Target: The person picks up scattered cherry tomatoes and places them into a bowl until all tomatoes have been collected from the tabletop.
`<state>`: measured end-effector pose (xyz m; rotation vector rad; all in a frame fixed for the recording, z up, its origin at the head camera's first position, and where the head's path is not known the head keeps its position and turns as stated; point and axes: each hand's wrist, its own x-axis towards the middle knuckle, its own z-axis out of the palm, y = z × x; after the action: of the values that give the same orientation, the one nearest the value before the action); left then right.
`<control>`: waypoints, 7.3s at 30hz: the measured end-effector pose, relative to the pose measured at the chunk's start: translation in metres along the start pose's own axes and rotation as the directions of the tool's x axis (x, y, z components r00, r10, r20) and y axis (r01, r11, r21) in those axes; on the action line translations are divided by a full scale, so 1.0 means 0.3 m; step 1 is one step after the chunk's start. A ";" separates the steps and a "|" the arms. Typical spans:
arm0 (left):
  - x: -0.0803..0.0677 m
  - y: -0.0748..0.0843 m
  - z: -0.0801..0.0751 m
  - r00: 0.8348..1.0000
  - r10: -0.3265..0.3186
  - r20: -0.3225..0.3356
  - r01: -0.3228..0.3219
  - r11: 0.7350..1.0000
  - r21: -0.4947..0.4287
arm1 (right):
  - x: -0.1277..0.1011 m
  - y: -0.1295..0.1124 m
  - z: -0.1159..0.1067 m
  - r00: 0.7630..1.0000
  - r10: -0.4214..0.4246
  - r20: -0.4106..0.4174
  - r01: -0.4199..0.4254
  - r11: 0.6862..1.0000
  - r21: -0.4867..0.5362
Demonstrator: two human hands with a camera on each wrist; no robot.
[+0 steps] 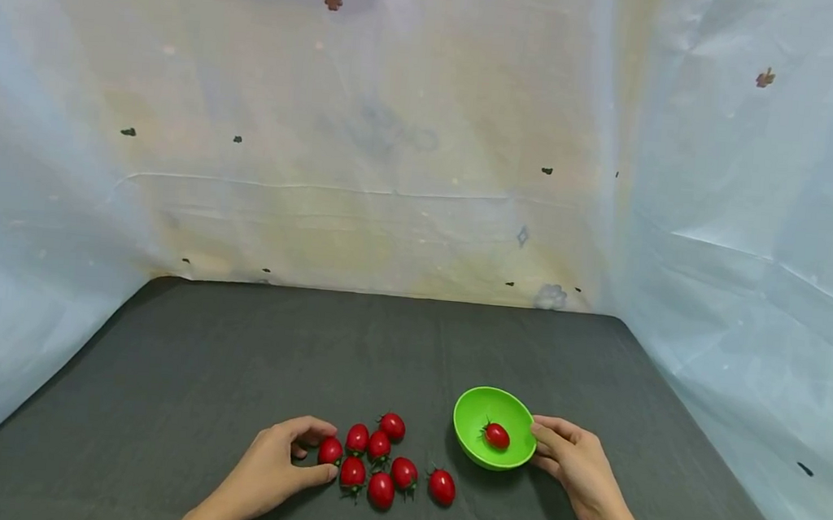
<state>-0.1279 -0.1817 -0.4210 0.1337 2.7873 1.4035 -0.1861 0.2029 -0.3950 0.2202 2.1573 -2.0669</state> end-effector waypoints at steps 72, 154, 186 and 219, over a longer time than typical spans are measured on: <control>-0.020 0.049 0.016 0.964 -0.060 -0.260 0.007 0.980 -0.198 | -0.002 0.002 -0.001 1.000 -0.004 -0.007 0.005 0.999 0.034; 0.167 0.309 0.087 0.953 0.304 0.014 -0.300 0.946 -0.119 | 0.018 0.009 0.000 0.999 0.001 -0.043 -0.001 1.000 0.012; 0.039 0.112 0.016 0.979 0.190 0.080 -0.179 0.977 -0.119 | 0.017 -0.002 -0.035 1.000 0.013 -0.013 -0.013 1.000 0.008; 0.051 0.088 0.046 0.982 0.147 0.118 -0.136 0.986 -0.095 | 0.023 0.010 -0.047 0.999 0.002 -0.034 -0.002 1.000 0.004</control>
<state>-0.1405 -0.1537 -0.4078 0.4114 2.6574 1.4857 -0.1923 0.2171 -0.3989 0.2601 2.1713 -2.0813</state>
